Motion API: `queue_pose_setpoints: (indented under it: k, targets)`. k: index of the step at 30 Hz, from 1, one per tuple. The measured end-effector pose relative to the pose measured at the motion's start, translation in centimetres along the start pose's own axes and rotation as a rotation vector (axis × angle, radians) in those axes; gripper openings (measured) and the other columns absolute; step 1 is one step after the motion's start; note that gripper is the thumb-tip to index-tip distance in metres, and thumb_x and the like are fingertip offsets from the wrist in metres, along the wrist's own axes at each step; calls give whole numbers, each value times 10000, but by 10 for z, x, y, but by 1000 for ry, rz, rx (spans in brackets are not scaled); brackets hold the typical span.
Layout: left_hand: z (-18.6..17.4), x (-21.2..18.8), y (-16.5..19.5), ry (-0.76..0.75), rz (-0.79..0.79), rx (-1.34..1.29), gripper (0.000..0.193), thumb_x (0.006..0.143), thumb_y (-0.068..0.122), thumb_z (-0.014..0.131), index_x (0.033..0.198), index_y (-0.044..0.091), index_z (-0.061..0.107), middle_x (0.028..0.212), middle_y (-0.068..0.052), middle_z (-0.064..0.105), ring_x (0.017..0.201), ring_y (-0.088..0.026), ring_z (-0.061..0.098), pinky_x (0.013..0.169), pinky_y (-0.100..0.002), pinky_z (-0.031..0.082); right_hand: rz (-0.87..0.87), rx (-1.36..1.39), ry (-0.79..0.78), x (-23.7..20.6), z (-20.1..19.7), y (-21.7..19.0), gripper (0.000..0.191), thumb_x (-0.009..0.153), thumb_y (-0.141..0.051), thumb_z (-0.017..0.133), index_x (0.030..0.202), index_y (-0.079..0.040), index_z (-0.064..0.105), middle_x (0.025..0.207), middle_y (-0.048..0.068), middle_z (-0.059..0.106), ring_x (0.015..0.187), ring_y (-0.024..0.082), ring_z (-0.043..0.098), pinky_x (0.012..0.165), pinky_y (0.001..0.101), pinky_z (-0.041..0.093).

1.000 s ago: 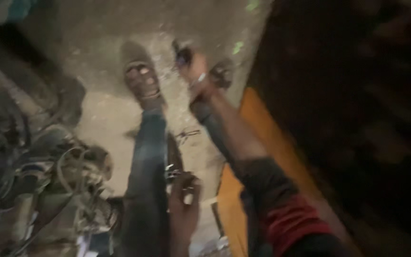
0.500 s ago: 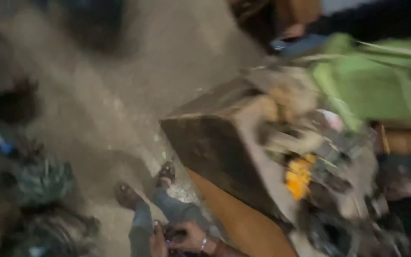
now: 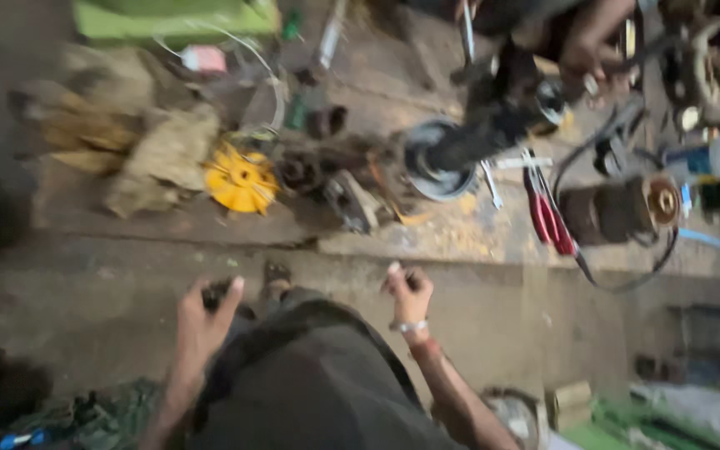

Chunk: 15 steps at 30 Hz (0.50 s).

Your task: The person works on an electric motor on a cluttered workbench, using pliers and a wrench to adjust components and wires. They lift the motor, place it on the floor, and later use a marker to label a metal part before returning it to the bench.

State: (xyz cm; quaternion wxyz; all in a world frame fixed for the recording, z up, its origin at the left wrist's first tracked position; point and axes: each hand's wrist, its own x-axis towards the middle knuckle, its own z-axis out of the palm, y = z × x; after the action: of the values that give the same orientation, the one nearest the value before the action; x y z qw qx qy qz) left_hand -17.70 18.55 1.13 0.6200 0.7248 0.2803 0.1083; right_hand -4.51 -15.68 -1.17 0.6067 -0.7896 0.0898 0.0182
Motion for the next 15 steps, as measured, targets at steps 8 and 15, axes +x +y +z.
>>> queue_pose_setpoints:
  k: [8, 15]
  targets:
    - [102, 90, 121, -384, 391, 469, 1005, 589, 412, 946, 1445, 95, 525, 1412, -226, 529, 1228, -430, 557, 973, -519, 491, -68, 565, 228, 83, -3, -42, 665, 1008, -429, 583, 1531, -84, 359, 1468, 127, 536, 1318, 260, 573, 1036, 451, 510]
    - [149, 146, 153, -758, 426, 764, 1106, 461, 448, 979, 1399, 91, 514, 1390, -183, 565, 1194, -419, 597, 964, -504, 507, -170, 263, 190, 106, 22, -43, 756, 1102, -496, 472, 1622, 11, 262, 1655, 173, 350, 1531, 263, 332, 1253, 387, 283]
